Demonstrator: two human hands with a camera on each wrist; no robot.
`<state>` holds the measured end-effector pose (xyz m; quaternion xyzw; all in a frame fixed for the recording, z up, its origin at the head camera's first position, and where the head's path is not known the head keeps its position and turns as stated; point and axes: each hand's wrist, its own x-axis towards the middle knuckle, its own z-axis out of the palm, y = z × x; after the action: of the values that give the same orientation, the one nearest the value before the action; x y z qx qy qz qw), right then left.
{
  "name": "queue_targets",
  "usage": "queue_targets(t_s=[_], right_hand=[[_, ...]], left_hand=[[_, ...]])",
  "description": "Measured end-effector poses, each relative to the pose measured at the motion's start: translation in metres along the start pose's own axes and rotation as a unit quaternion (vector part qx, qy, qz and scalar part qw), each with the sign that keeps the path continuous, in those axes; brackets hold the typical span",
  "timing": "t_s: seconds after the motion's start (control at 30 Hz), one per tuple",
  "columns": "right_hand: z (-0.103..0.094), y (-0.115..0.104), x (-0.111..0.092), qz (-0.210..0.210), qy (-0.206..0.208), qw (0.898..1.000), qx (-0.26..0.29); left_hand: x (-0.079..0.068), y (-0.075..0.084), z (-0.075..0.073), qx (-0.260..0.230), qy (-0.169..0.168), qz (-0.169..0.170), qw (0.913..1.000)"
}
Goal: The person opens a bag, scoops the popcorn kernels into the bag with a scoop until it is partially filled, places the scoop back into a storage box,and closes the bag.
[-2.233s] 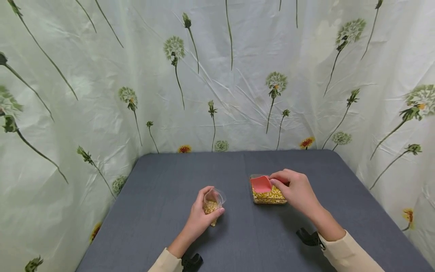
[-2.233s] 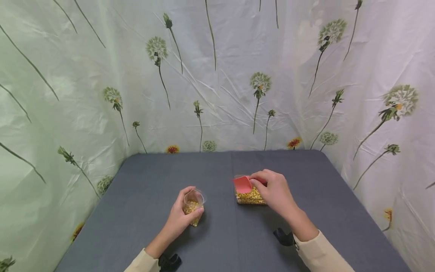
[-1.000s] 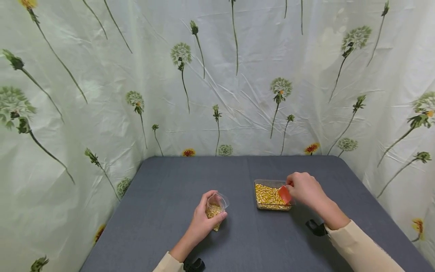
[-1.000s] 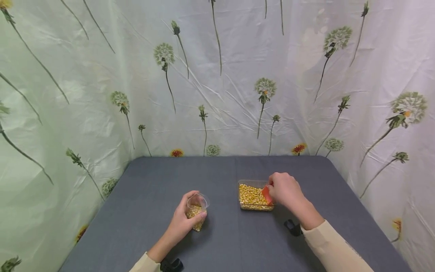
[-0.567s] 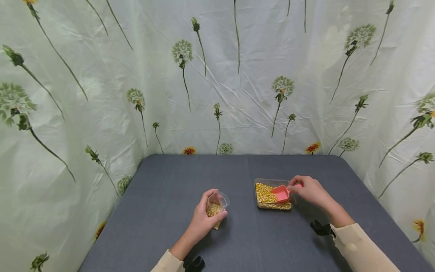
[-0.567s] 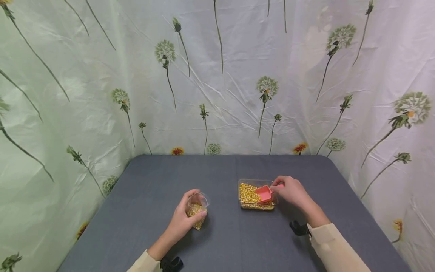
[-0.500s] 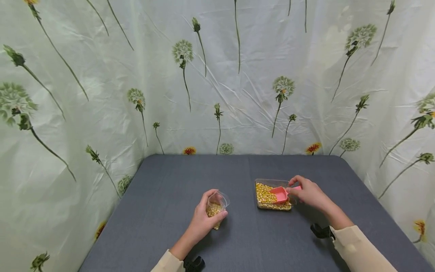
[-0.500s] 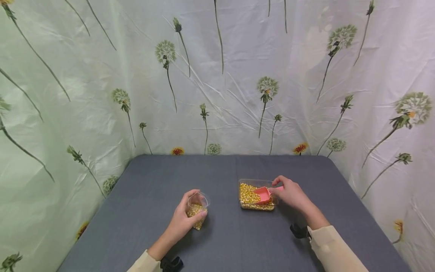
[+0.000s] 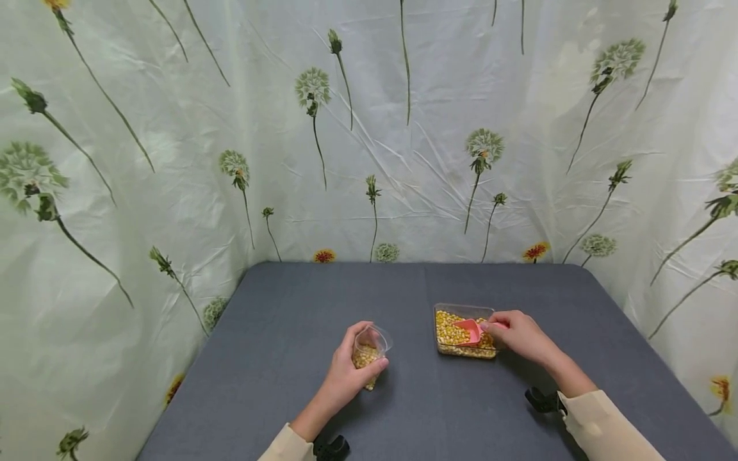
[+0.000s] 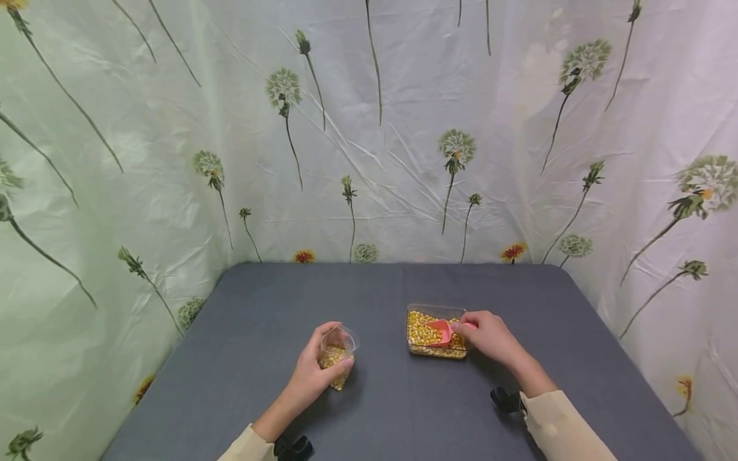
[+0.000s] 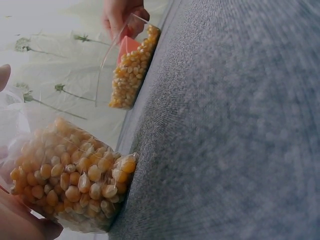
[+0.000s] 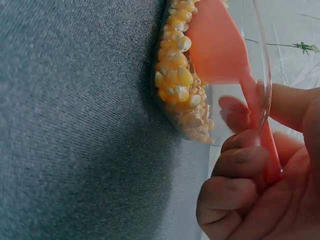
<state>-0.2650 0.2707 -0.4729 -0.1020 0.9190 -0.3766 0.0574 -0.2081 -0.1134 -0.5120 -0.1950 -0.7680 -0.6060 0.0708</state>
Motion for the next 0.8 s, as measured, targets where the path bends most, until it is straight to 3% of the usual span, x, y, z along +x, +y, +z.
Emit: queue_targets(t_s=[0.13, 0.5, 0.8], right_hand=[[-0.002, 0.003, 0.000, -0.024, 0.002, 0.999, 0.021], [-0.009, 0.001, -0.006, 0.007, 0.018, 0.999, 0.035], [-0.009, 0.007, -0.013, 0.064, -0.002, 0.986, 0.156]], left_hand=[[0.001, 0.000, -0.001, 0.000, -0.003, -0.001, 1.0000], [-0.001, -0.001, -0.001, -0.007, -0.009, -0.008, 0.9999], [0.000, -0.001, -0.003, -0.002, -0.011, -0.007, 0.9999]])
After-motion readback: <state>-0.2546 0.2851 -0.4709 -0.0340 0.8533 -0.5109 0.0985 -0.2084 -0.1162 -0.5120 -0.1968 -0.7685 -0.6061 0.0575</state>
